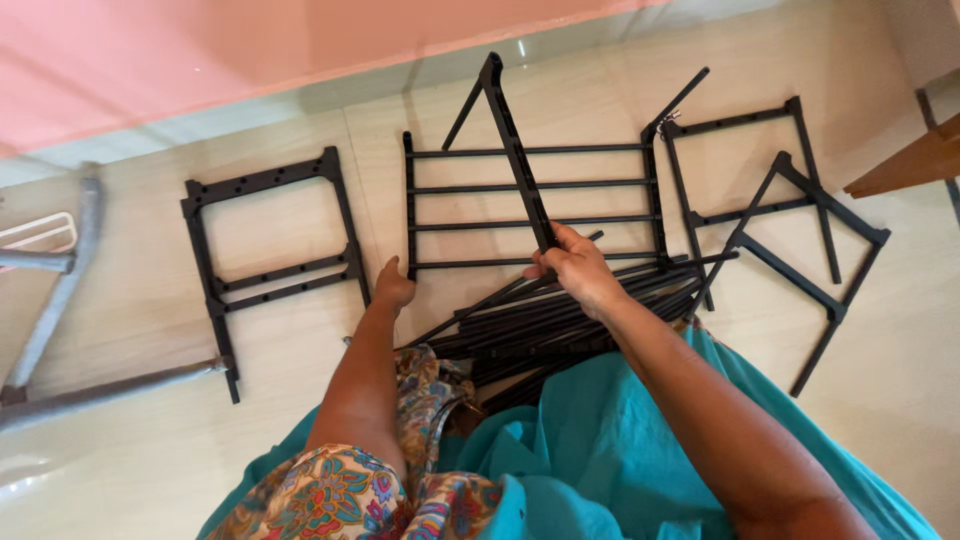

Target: The person assembles a black metal frame by hand, connecting various metal rods and joints. They insert rods into slots and secure them to form a larger structure, working on the floor.

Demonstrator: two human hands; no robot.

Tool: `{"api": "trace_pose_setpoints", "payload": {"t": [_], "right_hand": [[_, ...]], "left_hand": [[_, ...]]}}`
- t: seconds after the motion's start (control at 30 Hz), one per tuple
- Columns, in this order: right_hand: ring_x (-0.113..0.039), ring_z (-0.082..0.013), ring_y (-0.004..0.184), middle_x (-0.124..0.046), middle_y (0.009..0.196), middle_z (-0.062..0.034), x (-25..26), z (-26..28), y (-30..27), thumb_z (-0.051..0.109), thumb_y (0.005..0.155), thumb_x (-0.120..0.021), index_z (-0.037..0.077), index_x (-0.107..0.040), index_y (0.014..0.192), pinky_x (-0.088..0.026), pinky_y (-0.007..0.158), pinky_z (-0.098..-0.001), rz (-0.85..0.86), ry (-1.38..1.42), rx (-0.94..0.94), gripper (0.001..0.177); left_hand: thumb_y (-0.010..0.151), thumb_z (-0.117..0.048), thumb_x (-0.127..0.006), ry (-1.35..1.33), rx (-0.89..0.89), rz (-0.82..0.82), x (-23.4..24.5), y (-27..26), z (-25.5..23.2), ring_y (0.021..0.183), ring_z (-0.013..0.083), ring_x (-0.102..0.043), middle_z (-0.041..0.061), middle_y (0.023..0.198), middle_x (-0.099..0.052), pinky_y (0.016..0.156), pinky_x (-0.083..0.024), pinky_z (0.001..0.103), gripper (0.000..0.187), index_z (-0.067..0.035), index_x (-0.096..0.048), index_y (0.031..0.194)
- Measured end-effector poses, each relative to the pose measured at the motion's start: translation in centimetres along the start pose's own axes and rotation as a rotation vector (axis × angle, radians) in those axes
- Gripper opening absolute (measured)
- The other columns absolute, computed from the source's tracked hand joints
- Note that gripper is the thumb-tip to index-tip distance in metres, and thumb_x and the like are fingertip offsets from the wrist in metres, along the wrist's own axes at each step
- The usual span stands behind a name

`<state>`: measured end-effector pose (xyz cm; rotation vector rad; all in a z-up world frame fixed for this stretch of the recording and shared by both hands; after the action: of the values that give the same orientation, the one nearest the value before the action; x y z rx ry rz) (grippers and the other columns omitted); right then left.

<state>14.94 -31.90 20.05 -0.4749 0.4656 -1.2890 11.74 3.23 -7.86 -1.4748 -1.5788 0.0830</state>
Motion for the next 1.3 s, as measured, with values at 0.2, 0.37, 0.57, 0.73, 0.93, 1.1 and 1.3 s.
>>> {"api": "trace_pose_setpoints", "payload": {"t": [0.2,0.37,0.57,0.73,0.93,1.1,1.3], "right_hand": [[-0.072,-0.0183,0.086,-0.064,0.093,-0.0055,-0.4,-1.2,2.2,0.002,0.094,-0.048,0.005,-0.048,0.148,-0.054,0.077,-0.0304,0.035,-0.098,0.092,0.054],[-0.07,-0.0158,0.079,-0.063,0.092,-0.004,-0.7,-1.2,2.1,0.003,0.093,-0.053,0.005,-0.049,0.147,-0.049,0.066,-0.0301,0.048,-0.17,0.125,0.053],[-0.07,-0.0158,0.078,-0.064,0.093,-0.0032,-1.2,-1.4,1.2,0.003,0.095,-0.055,0.002,-0.051,0.146,-0.051,0.071,-0.0277,0.052,-0.148,0.101,0.051],[-0.072,-0.0153,0.078,-0.062,0.09,-0.003,-1.4,0.6,-0.6,0.004,0.093,-0.052,0.007,-0.046,0.151,-0.052,0.072,-0.029,0.046,-0.248,0.101,0.058],[-0.072,-0.0153,0.079,-0.064,0.09,-0.0053,-2.4,3.7,-4.1,0.005,0.095,-0.052,0.006,-0.043,0.151,-0.055,0.074,-0.0292,0.052,-0.274,0.209,0.057],[-0.071,-0.0134,0.078,-0.069,0.093,-0.0047,-1.1,5.6,-9.2,0.009,0.097,-0.055,0.006,-0.043,0.151,-0.055,0.073,-0.0288,-0.036,-0.314,0.295,0.055],[-0.07,-0.0116,0.076,-0.069,0.086,-0.0036,0.8,6.0,-14.7,0.011,0.097,-0.057,0.006,-0.047,0.149,-0.054,0.071,-0.0266,-0.089,-0.312,0.364,0.052]], "left_hand": [[0.084,-0.004,-0.068,0.337,-0.191,0.077,-2.6,0.0,-2.2,0.134,0.0394,-0.05,0.025,0.146,-0.051,0.111,-0.043,0.043,0.075,-0.008,-0.039,0.153],[0.081,-0.032,-0.08,0.284,-0.032,0.127,-4.2,-3.2,-2.5,0.122,0.0361,-0.062,0.02,0.128,-0.067,0.103,-0.05,0.045,0.059,-0.005,-0.057,0.128],[0.072,-0.03,-0.09,0.015,0.02,0.017,-7.9,-3.9,-0.6,0.114,0.0403,-0.065,0.027,0.12,-0.066,0.098,-0.053,0.043,0.079,0.0,-0.044,0.129],[0.06,-0.001,-0.085,-0.107,0.035,0.224,-9.9,-2.4,-1.3,0.114,0.0357,-0.063,0.017,0.119,-0.064,0.096,-0.055,0.043,0.106,-0.014,-0.027,0.148],[0.072,-0.015,-0.091,-0.902,0.181,0.523,-8.6,-4.5,-6.0,0.106,0.0311,-0.066,0.014,0.123,-0.065,0.09,-0.056,0.046,0.089,-0.007,-0.045,0.147],[0.075,-0.016,-0.087,-0.861,0.142,0.58,-5.9,-8.2,-13.1,0.102,0.0307,-0.067,0.014,0.122,-0.065,0.087,-0.057,0.046,0.087,-0.011,-0.039,0.148],[0.08,-0.017,-0.082,-0.771,0.138,0.45,-3.8,-11.8,-14.7,0.096,0.0303,-0.069,0.014,0.122,-0.066,0.083,-0.059,0.047,0.085,-0.015,-0.033,0.15]]}}
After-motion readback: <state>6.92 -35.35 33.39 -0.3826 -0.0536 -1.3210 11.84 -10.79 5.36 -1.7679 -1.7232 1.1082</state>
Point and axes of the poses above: each hand's wrist, its own y-axis towards the middle knuckle, its own x-axis out of the back of the hand, z = x × y, the point moved 10 cm from there along y, towards the middle knuckle
